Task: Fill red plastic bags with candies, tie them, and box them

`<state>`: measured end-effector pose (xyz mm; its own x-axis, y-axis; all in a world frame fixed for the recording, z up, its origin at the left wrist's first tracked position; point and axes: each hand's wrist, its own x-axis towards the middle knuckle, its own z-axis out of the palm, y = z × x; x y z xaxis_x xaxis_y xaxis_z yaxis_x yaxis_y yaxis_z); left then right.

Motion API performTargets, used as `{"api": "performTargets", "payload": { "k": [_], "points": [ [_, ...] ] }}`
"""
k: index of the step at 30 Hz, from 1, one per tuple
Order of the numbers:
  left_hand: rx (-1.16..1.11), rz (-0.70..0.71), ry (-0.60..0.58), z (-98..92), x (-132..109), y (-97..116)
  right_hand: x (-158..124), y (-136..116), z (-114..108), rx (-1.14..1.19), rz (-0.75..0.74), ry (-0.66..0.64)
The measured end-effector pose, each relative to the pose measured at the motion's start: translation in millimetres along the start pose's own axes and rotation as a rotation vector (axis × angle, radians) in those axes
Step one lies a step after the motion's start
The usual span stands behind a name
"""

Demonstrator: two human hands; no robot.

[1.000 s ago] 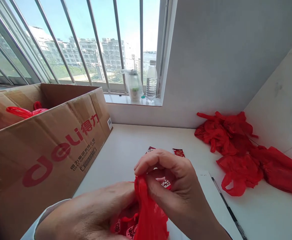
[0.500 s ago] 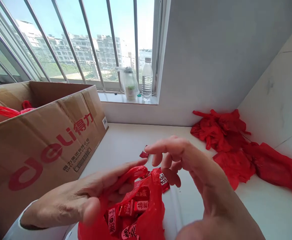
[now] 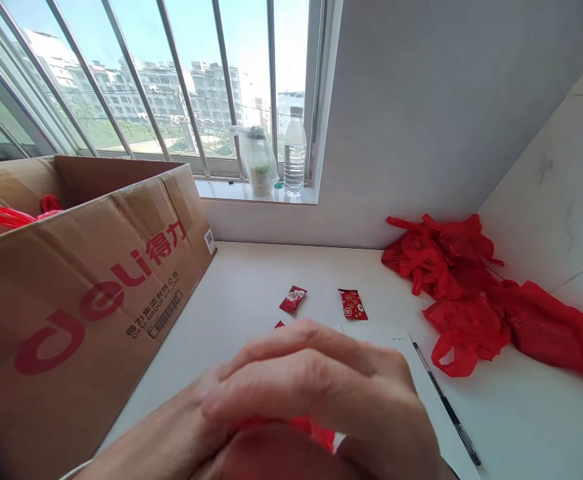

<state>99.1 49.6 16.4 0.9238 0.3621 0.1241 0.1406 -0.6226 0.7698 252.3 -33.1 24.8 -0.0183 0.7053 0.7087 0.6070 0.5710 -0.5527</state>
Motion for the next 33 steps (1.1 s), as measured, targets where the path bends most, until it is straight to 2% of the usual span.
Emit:
{"api": "performTargets", "payload": {
  "k": [2,3,5,7,9,12,15,17,19,20,22,24,25,26,28,31,32,33],
  "points": [
    [-0.145,-0.118,0.001,-11.6,6.2,7.1,1.4,12.4,-9.0,0.04,0.025,0.063],
    [-0.231,-0.191,0.027,-16.7,8.7,8.7,2.9,19.4,-13.2,0.018,0.047,0.036],
    [-0.397,-0.297,0.095,-23.3,11.9,7.9,6.3,31.6,-18.2,-0.065,0.085,-0.101],
    [-0.536,-0.313,0.124,-25.4,12.9,3.8,9.2,38.8,-17.8,-0.113,0.087,-0.219],
    [-0.614,-0.308,0.126,-25.1,12.5,-0.7,10.7,40.8,-13.6,-0.134,0.081,-0.236],
    [-0.613,-0.311,0.14,-25.0,11.9,-5.4,10.4,40.0,-7.6,-0.191,0.055,-0.182],
    [-0.644,-0.289,0.124,-26.9,13.3,-10.5,7.8,40.3,-6.4,-0.275,0.114,-0.048],
    [-0.768,-0.298,0.078,-28.2,15.3,-15.6,5.8,39.6,-7.8,-0.271,0.172,0.078],
    [-0.926,-0.304,0.056,-29.5,17.7,-21.0,4.5,35.7,-9.7,-0.216,0.168,0.15],
    [-0.991,-0.299,0.051,-30.4,18.6,-23.3,4.2,32.2,-10.6,-0.183,0.123,0.123],
    [-1.04,-0.272,0.053,-32.8,19.6,-26.1,4.8,23.8,-12.2,-0.147,-0.008,-0.091],
    [-0.954,-0.22,0.011,-35.7,18.5,-26.1,6.1,16.9,-13.3,-0.152,-0.109,-0.369],
    [-0.857,-0.179,-0.019,-36.8,16.9,-25.1,6.8,15.4,-13.6,-0.151,-0.13,-0.472],
    [-0.722,-0.126,-0.028,-37.4,14.6,-23.5,7.4,15.8,-13.7,-0.136,-0.128,-0.521],
    [-0.361,-0.034,0.004,-35.9,8.7,-18.6,8.4,22.1,-12.6,-0.057,-0.104,-0.426],
    [0.194,0.073,0.081,-27.3,1.7,-9.1,10.4,39.9,-6.0,0.103,0.049,-0.148],
    [0.352,0.135,0.101,-23.5,1.1,-6.4,11.6,45.9,-2.4,0.16,0.126,-0.124],
    [0.498,0.214,0.144,-19.8,1.8,-4.3,13.0,51.1,1.8,0.217,0.197,-0.156]
  ]
}}
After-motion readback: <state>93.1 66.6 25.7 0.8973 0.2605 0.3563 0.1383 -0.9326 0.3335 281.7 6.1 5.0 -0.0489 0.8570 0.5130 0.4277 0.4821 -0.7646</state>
